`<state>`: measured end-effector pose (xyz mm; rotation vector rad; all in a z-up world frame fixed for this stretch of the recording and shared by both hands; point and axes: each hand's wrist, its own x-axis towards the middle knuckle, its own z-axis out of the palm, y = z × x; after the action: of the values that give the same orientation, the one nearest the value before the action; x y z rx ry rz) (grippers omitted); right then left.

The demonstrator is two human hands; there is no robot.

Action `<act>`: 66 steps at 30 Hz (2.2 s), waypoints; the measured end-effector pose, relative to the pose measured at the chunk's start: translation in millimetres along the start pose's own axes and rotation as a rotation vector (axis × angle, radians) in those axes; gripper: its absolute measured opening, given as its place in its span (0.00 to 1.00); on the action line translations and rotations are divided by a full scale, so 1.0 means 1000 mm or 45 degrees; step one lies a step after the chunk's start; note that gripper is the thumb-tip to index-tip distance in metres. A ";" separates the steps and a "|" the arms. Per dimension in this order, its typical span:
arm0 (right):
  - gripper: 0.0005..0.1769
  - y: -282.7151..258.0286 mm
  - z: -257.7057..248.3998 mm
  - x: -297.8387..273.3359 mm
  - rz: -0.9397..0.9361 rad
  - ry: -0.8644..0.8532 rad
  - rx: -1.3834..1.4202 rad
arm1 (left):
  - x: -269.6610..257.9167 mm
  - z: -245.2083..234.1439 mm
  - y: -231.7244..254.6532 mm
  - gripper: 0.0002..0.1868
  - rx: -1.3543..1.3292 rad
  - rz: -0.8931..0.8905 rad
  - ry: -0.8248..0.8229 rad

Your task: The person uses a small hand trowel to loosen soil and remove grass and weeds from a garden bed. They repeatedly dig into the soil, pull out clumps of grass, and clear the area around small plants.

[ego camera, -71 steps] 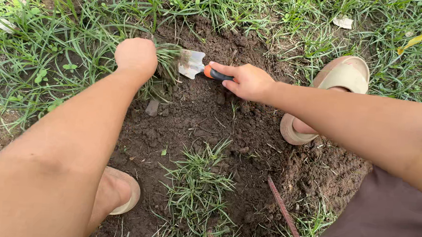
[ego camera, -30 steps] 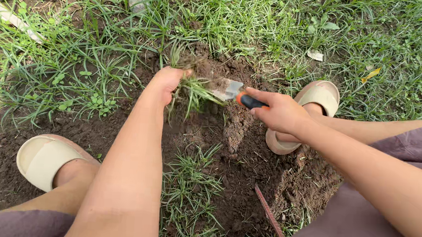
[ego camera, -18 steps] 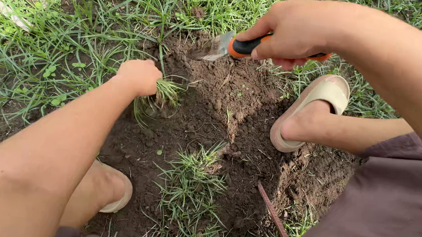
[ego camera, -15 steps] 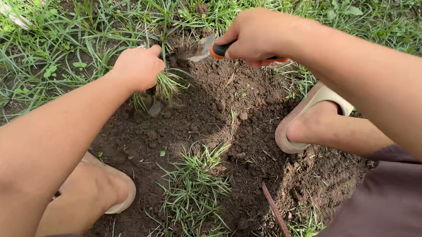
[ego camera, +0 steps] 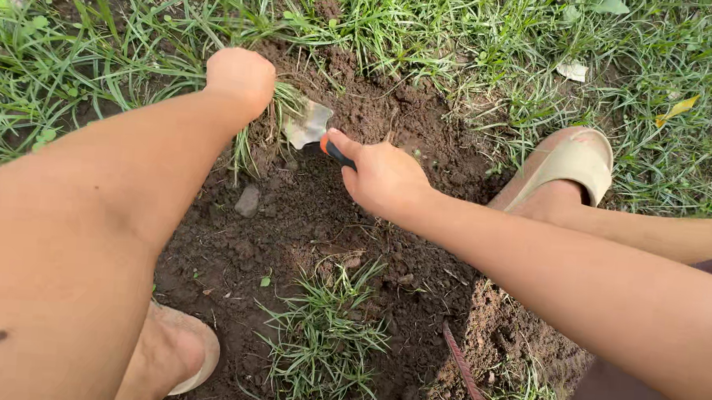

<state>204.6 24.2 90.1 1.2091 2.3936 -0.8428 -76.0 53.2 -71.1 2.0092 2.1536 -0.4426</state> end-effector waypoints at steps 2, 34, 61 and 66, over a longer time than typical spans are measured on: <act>0.38 0.013 0.012 -0.001 -0.029 -0.006 0.000 | -0.017 -0.009 -0.002 0.10 0.020 0.039 0.022; 0.23 0.016 -0.084 0.057 -0.011 0.082 0.034 | 0.050 -0.012 -0.009 0.13 -0.035 -0.074 0.121; 0.30 -0.001 -0.116 -0.019 0.137 -0.222 -0.154 | -0.082 -0.089 -0.004 0.12 0.144 0.761 -0.093; 0.27 -0.003 -0.168 -0.015 0.122 -0.255 0.116 | -0.078 -0.096 -0.024 0.09 0.124 0.515 0.169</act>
<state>206.8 120.7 228.3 1.2016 2.1425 -1.0016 -85.5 9.5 46.2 2.5127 1.7484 -0.3662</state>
